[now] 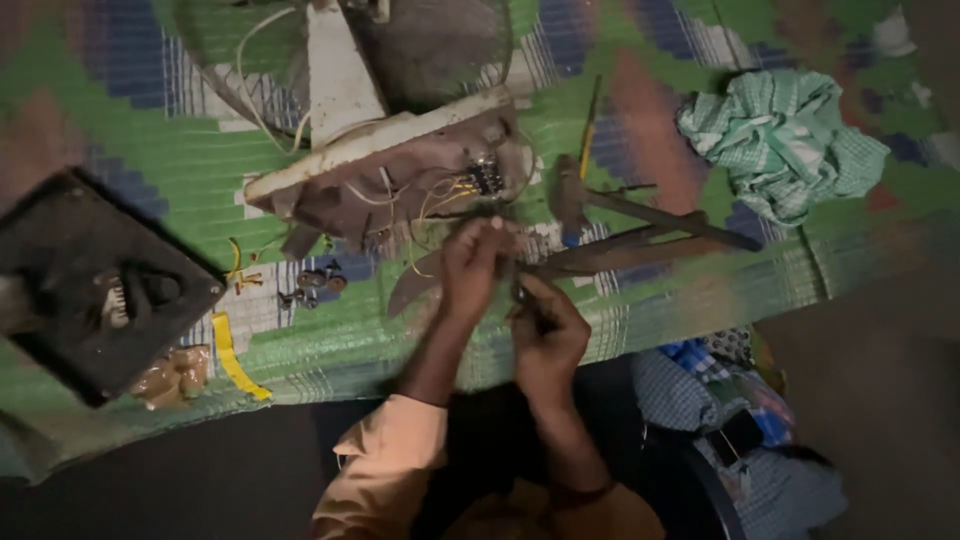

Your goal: Repairing the electrical components and wiring of an electric table fan.

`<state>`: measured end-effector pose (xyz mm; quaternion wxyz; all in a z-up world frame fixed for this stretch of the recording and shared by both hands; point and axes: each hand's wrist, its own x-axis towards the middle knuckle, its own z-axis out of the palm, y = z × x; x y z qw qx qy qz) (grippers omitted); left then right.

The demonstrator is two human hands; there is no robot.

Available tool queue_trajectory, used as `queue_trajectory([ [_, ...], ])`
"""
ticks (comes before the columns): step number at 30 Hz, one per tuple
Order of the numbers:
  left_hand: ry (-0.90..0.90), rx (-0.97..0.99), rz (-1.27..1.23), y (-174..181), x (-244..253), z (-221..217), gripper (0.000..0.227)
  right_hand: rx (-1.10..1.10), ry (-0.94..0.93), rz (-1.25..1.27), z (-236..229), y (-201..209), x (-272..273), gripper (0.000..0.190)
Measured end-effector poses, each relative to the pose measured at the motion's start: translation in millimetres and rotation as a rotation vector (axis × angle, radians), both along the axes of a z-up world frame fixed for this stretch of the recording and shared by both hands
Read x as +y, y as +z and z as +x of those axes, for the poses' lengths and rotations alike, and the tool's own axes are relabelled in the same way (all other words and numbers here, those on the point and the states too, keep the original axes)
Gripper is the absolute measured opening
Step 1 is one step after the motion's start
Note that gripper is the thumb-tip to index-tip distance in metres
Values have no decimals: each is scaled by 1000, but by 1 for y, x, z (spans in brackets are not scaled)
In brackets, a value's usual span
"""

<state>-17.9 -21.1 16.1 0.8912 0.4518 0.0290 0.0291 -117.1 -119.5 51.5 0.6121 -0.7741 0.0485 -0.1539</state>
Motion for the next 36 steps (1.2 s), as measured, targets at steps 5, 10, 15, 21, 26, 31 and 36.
queue_trajectory([
  [5,38,-101,129,-34,-7,4,21,-177,11,-220,2,29,11,40],
  [10,-36,-56,35,-22,3,6,18,178,23,830,-1,40,12,43],
  [15,-200,25,-143,1,16,4,23,304,402,1593,-18,-26,-18,26],
  [21,-168,-64,-79,-7,12,4,21,204,201,1054,-14,10,-1,32],
  [26,-187,-75,-93,-14,13,3,22,313,214,1377,-11,21,2,32],
  [31,-254,-33,-55,6,20,1,32,416,396,1768,-11,-5,-9,30],
  [36,-209,-119,9,-26,10,7,27,278,143,1234,-9,4,-5,33],
])
